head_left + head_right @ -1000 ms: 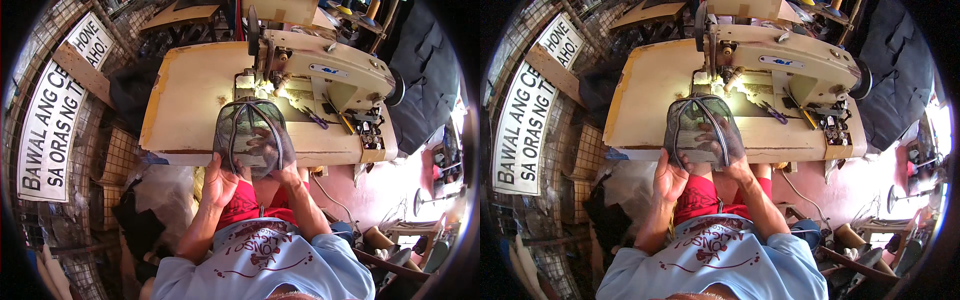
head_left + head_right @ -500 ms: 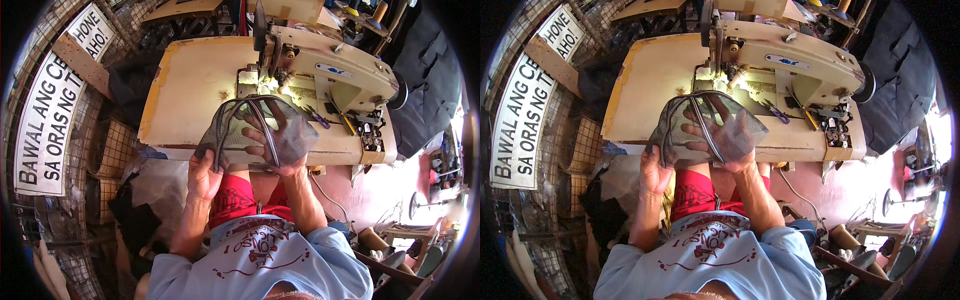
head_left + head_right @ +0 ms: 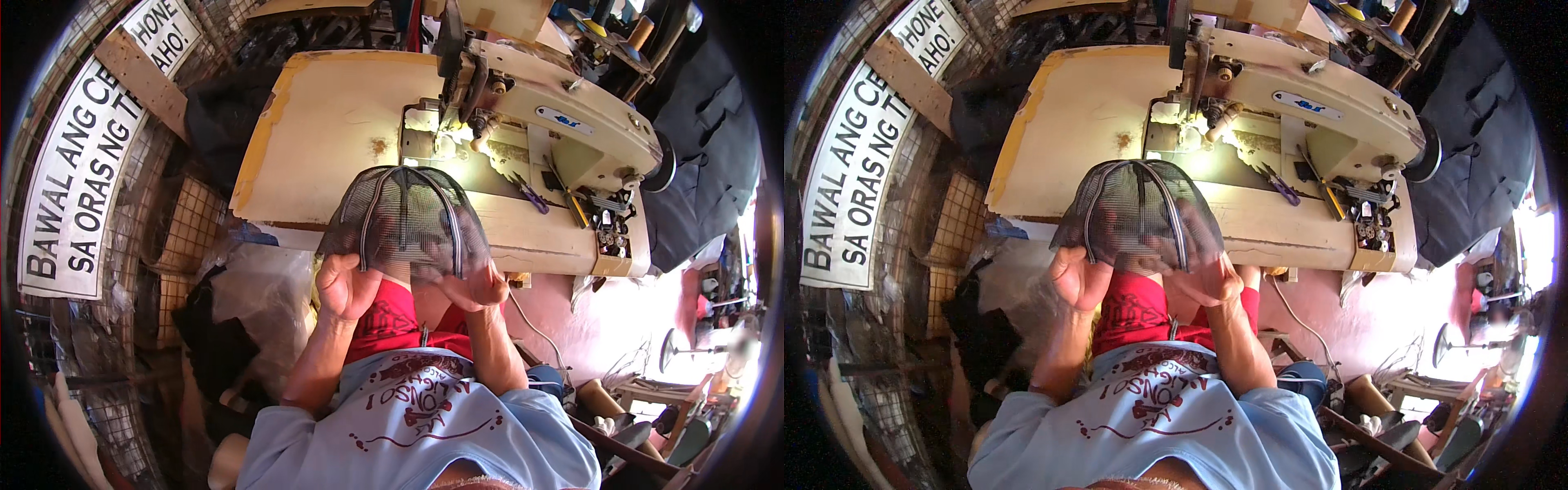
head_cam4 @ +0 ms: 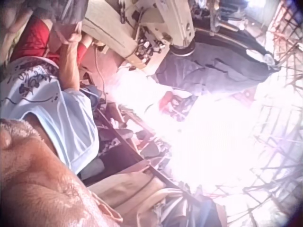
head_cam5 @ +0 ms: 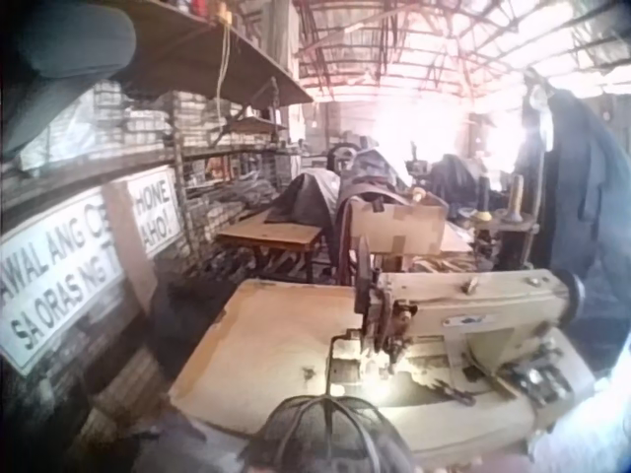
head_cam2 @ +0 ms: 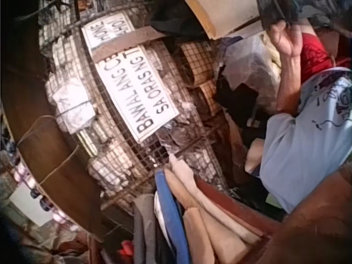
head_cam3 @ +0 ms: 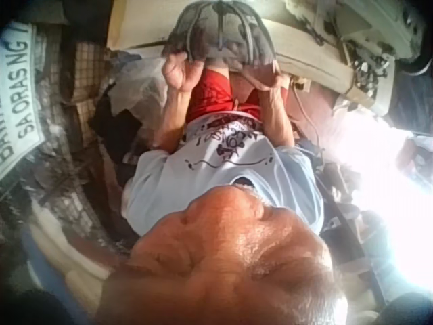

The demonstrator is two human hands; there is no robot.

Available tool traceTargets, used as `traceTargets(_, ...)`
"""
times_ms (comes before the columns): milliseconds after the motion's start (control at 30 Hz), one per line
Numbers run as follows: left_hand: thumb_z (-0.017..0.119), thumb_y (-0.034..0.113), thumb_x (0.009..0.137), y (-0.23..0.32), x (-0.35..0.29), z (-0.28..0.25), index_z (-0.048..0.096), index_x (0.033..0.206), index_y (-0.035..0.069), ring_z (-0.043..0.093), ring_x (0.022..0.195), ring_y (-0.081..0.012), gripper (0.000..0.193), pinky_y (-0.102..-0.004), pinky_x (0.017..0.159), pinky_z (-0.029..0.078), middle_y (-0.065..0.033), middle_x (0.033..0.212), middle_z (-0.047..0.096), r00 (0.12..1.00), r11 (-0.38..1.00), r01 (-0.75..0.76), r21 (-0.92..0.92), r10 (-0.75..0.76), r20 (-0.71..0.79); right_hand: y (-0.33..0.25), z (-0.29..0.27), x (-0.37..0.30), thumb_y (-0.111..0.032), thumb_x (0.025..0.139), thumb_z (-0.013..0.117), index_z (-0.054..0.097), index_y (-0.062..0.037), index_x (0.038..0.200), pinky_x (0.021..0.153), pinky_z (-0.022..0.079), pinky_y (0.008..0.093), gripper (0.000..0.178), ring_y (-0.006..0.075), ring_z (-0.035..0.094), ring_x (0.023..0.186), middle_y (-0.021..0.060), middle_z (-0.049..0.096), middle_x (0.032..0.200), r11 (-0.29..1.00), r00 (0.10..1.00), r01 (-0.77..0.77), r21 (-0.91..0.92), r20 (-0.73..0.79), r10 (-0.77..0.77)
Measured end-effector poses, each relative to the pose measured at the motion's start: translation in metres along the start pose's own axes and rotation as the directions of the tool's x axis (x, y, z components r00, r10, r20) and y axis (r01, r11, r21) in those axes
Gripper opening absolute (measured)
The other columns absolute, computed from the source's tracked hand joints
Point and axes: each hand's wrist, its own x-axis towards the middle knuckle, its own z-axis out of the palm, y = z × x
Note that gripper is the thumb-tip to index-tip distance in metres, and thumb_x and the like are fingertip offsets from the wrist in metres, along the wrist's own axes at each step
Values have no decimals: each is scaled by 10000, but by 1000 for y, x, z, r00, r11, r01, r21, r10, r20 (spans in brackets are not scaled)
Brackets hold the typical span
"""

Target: Sewing the mesh panels and reinforcing strips of a cap using an industrial sewing machine.

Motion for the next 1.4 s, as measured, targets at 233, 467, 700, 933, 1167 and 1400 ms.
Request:
traceTargets(233,580,245,972,1,-1,8,312,1549,-34,286,1511,-363,695,-518,1227,257,-195,1618,333,990,997,74,30,-77,118,5,11,8,-183,998,632,577,-14,1332,996,530,458,378,309,655,1137,175,661,1266,1000,872,-1,5,-490,3)
traceTargets(467,452,355,1045,5,6,31,186,1592,-27,92,1557,-394,718,-535,1264,85,-232,1673,138,981,981,191,-29,-192,-10,8,18,1,-146,1010,587,548,10,1356,947,562,504,382,343,652,1150,210,640,1285,997,865,-65,-37,-501,38)
traceTargets(700,518,382,994,1,-2,34,148,1609,4,117,1562,-363,811,-577,1255,50,-194,1686,130,988,988,138,68,-133,-73,6,19,1,-224,943,675,453,16,1458,1038,504,513,610,373,603,1232,207,581,1386,999,833,-44,-3,-553,35)
traceTargets(933,648,441,919,9,-2,11,240,1591,9,155,1540,-429,897,-586,1248,99,-206,1673,174,967,987,159,21,-160,200,7,13,-5,-202,939,677,450,1,1464,1054,480,554,608,402,567,1282,222,570,1396,994,858,-90,65,-502,110)
traceTargets(1167,593,-52,933,21,-12,-10,494,1439,31,570,1308,-341,522,-524,1085,475,-184,1376,607,991,983,101,154,-113,71,2,10,-10,-164,914,704,456,-4,1463,1070,458,566,623,400,559,1289,240,569,1376,997,982,-43,-60,-187,31)
traceTargets(1400,559,-125,887,22,-14,-23,562,1395,55,610,1263,-285,539,-470,1085,489,-132,1372,626,988,983,129,133,-117,-96,20,-7,-18,-630,803,755,308,-22,1566,1217,250,546,1073,376,330,1476,209,343,1598,911,996,49,410,-83,-16)
